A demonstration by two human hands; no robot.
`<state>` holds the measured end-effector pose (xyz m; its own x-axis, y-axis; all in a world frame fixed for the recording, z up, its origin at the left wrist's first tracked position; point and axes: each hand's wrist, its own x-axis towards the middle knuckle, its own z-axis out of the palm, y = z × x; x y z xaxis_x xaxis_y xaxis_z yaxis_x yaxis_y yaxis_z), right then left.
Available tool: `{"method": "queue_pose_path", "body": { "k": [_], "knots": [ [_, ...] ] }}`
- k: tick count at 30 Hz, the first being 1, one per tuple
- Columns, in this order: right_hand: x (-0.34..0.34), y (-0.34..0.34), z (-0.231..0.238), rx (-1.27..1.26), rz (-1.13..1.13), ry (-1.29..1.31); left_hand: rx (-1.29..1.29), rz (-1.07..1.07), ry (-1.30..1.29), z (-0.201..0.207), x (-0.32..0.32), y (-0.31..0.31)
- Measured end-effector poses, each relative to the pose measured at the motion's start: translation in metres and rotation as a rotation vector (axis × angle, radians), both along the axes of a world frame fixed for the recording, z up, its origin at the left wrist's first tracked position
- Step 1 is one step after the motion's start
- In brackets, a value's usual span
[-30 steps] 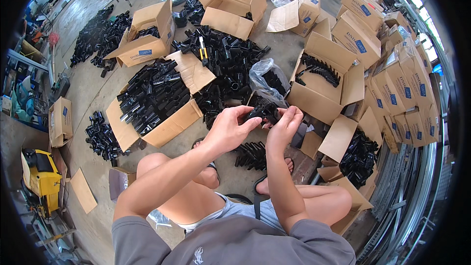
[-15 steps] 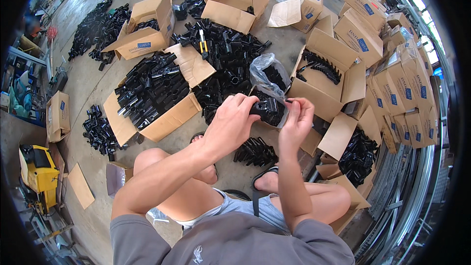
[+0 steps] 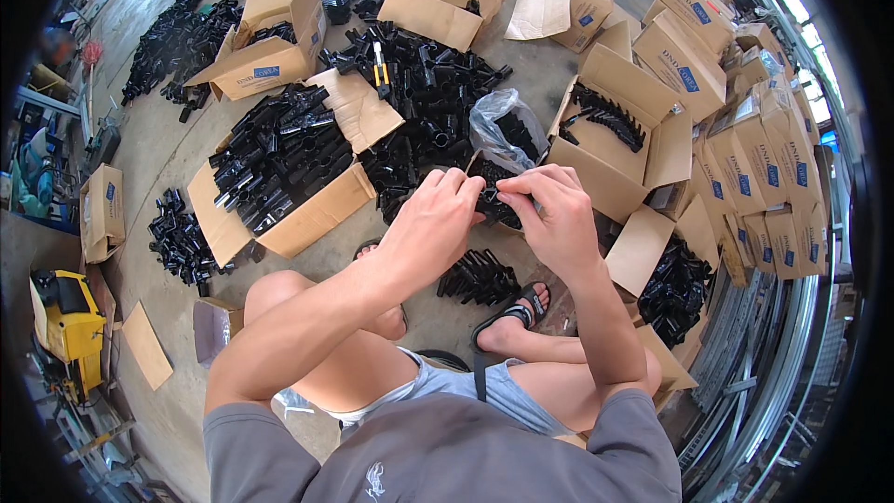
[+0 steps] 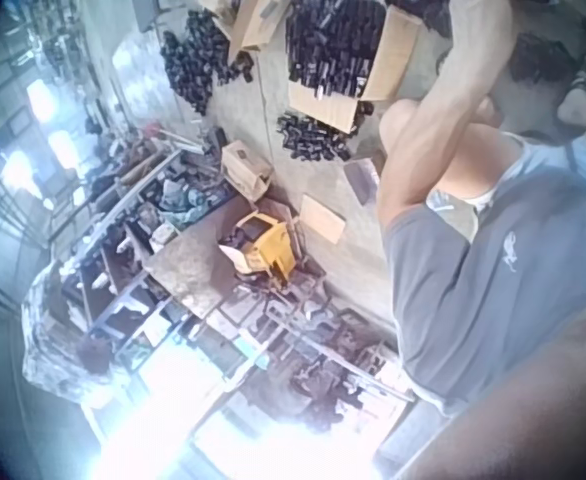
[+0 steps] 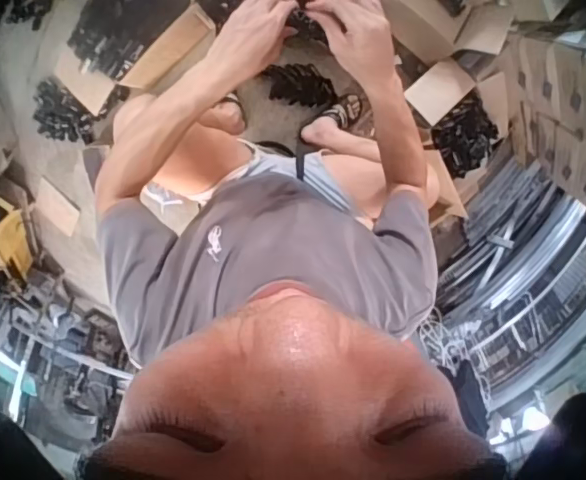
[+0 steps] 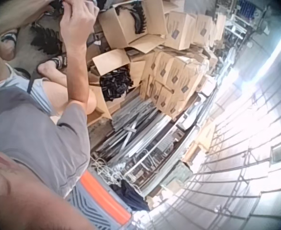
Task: The person sorts black plastic components by hand, picking them up from a pile on the floor and placing them into open cardboard boxes.
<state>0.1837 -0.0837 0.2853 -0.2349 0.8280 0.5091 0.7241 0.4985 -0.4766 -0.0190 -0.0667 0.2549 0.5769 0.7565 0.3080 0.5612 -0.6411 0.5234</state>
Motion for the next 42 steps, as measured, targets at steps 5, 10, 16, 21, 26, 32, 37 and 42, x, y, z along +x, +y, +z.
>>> {"method": "queue_pose_path", "body": {
  "k": [5, 10, 16, 21, 26, 32, 37, 42],
  "knots": [
    [-0.003, 0.002, -0.008, 0.035, 0.026, -0.010, -0.033, -0.004, -0.012, 0.002, -0.002, 0.001],
    [-0.002, 0.004, -0.014, 0.062, 0.056, -0.051, -0.042, 0.004, -0.001, 0.001, -0.002, 0.004],
    [-0.004, 0.003, -0.016, -0.007, 0.043, -0.013, -0.052, 0.007, 0.006, 0.001, -0.004, 0.004],
    [-0.004, 0.000, -0.012, 0.008, 0.036, 0.035, -0.066, 0.002, 0.020, 0.002, -0.001, 0.005],
    [-0.002, 0.000, -0.015, 0.003, 0.037, 0.019, -0.089, 0.002, 0.004, 0.003, -0.005, 0.004],
    [0.007, 0.001, -0.029, -0.328, -0.033, 0.718, -0.172, 0.058, -0.094, 0.019, -0.007, 0.010],
    [0.007, -0.003, -0.046, -0.675, 0.112, 0.955, -0.287, 0.080, -0.278, 0.039, -0.011, 0.020],
    [-0.001, -0.002, -0.051, -0.764, 0.020, 1.047, -0.574, 0.114, -0.403, 0.020, -0.018, 0.029]
  ]
}}
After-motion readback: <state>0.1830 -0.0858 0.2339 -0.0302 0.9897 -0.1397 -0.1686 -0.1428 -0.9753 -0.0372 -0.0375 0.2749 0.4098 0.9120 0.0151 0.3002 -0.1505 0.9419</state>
